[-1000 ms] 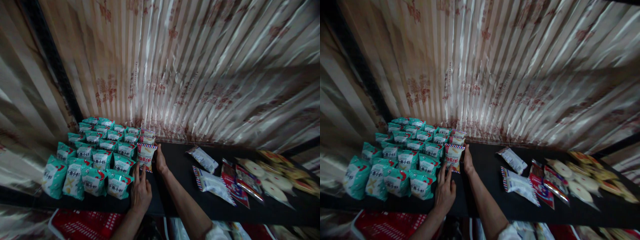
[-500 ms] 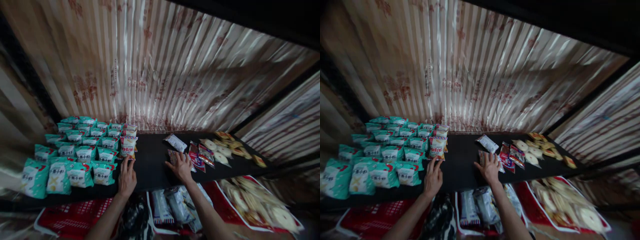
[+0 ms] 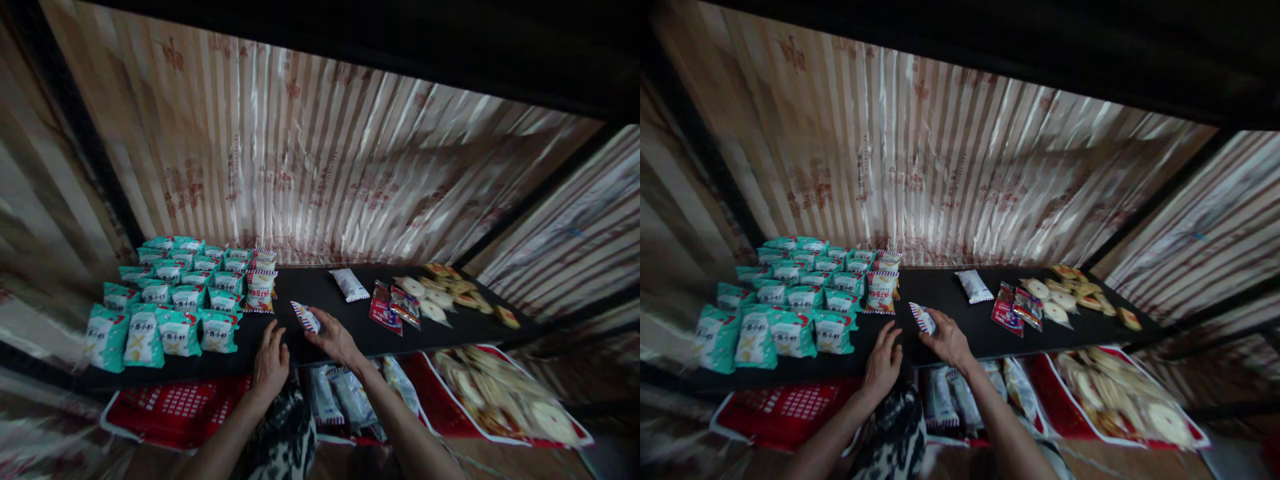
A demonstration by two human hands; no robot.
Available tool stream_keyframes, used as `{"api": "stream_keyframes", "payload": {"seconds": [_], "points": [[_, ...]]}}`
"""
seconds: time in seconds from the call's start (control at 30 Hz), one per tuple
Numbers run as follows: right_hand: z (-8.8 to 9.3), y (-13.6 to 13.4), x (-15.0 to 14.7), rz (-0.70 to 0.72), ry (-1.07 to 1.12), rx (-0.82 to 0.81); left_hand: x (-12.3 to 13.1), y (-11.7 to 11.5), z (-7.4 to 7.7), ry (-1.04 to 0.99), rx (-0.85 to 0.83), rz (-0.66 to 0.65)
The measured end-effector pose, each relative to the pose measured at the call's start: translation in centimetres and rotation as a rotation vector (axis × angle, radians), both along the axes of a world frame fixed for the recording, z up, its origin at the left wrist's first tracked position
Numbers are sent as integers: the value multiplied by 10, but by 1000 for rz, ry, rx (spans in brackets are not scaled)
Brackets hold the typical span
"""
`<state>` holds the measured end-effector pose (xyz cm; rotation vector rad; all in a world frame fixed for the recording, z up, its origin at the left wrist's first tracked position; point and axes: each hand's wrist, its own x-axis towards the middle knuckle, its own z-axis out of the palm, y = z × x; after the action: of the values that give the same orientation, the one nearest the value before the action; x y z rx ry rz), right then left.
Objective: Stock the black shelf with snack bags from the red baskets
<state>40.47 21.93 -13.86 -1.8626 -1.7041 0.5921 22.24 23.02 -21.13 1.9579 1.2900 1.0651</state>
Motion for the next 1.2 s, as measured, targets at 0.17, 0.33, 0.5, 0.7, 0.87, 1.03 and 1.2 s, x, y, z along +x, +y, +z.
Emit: {"api": "stream_keyframes", "payload": {"seconds": [0.17,0.33,0.5,0.7,0.87,1.03,1.2], "points": [[21,-8,-22,36,809,-166,-9,-7,2,-130,-150,-5],[22,-14,-38,-18,1131,-248,-24,-12,9,-242,-315,-13],[9,-14,-49,-33,1159,-243,-33,-18,11,-324,-371,42],[-15,-22,-59,-16,987,-163,-32,-15,15,-276,-297,221],[-28,-22,-65,20,895,-96,-29,-8,12,-235,-210,228],[-36,-1,-73,-46,860,7,-27,-5,2,-143,-132,257],[-50,27,-84,-48,838,89,-27,-5,-10,-18,6,293]]}}
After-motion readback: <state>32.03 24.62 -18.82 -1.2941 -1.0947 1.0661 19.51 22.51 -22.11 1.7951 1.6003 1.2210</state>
